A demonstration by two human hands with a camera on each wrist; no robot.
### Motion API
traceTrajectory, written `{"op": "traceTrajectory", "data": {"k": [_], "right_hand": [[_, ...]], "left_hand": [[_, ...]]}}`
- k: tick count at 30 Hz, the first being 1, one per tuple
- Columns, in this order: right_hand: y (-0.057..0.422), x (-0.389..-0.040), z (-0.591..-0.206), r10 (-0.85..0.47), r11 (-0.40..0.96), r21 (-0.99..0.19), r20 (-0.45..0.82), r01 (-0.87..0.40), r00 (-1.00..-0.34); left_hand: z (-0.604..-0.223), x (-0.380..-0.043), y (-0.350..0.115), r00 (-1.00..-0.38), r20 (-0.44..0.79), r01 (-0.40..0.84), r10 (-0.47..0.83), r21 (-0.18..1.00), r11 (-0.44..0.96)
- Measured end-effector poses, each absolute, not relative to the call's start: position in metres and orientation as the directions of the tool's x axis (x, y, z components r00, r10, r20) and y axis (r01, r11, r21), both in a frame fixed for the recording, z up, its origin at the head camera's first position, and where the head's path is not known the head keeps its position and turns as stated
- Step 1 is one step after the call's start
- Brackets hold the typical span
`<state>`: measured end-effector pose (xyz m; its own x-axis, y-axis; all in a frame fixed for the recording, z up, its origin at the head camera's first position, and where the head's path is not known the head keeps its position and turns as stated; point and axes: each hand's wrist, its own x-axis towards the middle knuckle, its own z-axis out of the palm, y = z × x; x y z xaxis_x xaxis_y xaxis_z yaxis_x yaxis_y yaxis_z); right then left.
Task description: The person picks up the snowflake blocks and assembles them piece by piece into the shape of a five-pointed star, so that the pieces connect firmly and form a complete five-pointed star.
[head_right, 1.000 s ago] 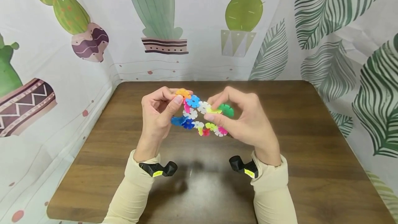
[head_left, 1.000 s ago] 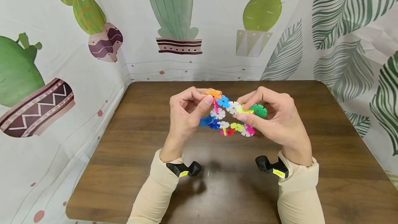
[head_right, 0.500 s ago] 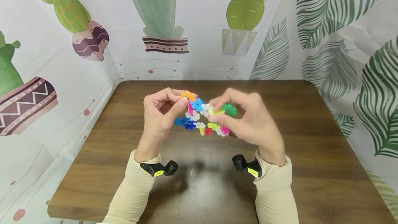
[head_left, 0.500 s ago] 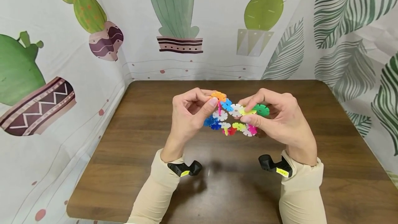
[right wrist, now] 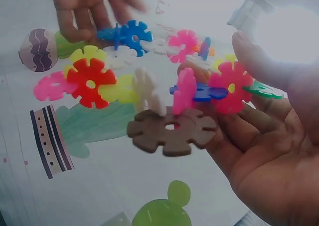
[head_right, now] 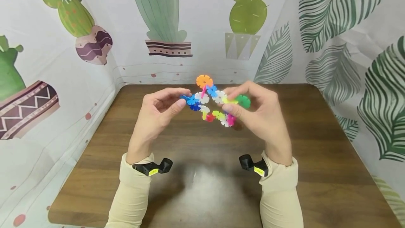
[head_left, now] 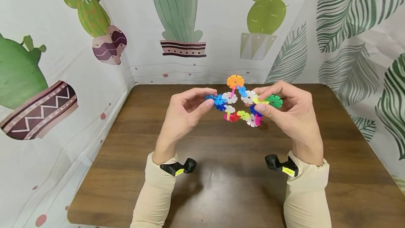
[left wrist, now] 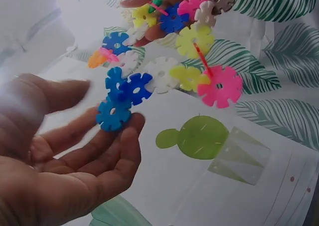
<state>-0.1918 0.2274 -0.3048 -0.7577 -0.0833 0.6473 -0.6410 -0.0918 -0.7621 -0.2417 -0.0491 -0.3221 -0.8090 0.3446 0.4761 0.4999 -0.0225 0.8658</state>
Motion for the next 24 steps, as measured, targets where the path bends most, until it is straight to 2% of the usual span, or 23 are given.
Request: {"op": "traceTrajectory", "data": {"k": [4, 8, 11, 17, 24], "right_hand": [[0.228, -0.195, -0.302, -0.115, -0.105, -0.764, 0.645, -0.637, -0.755], [0.235, -0.199, -0.301, -0.184, -0.071, -0.741, 0.667, -0.667, -0.722], [0.241, -0.199, -0.303, -0.223, -0.027, -0.744, 0.656, -0.668, -0.721], [0.251, -0.194, -0.3, -0.206, 0.075, -0.759, 0.622, -0.646, -0.755], [0.256, -0.196, -0.295, -0.191, 0.056, -0.753, 0.637, -0.656, -0.747]], "left_hand": [[-0.319, -0.245, -0.051, -0.829, 0.463, 0.507, 0.315, 0.859, 0.074], [-0.317, -0.248, -0.051, -0.827, 0.506, 0.538, 0.246, 0.838, 0.084], [-0.318, -0.248, -0.05, -0.831, 0.514, 0.539, 0.212, 0.838, 0.082], [-0.317, -0.251, -0.045, -0.831, 0.524, 0.544, 0.19, 0.836, 0.074], [-0.311, -0.252, -0.044, -0.831, 0.517, 0.539, 0.205, 0.84, 0.064]]}}
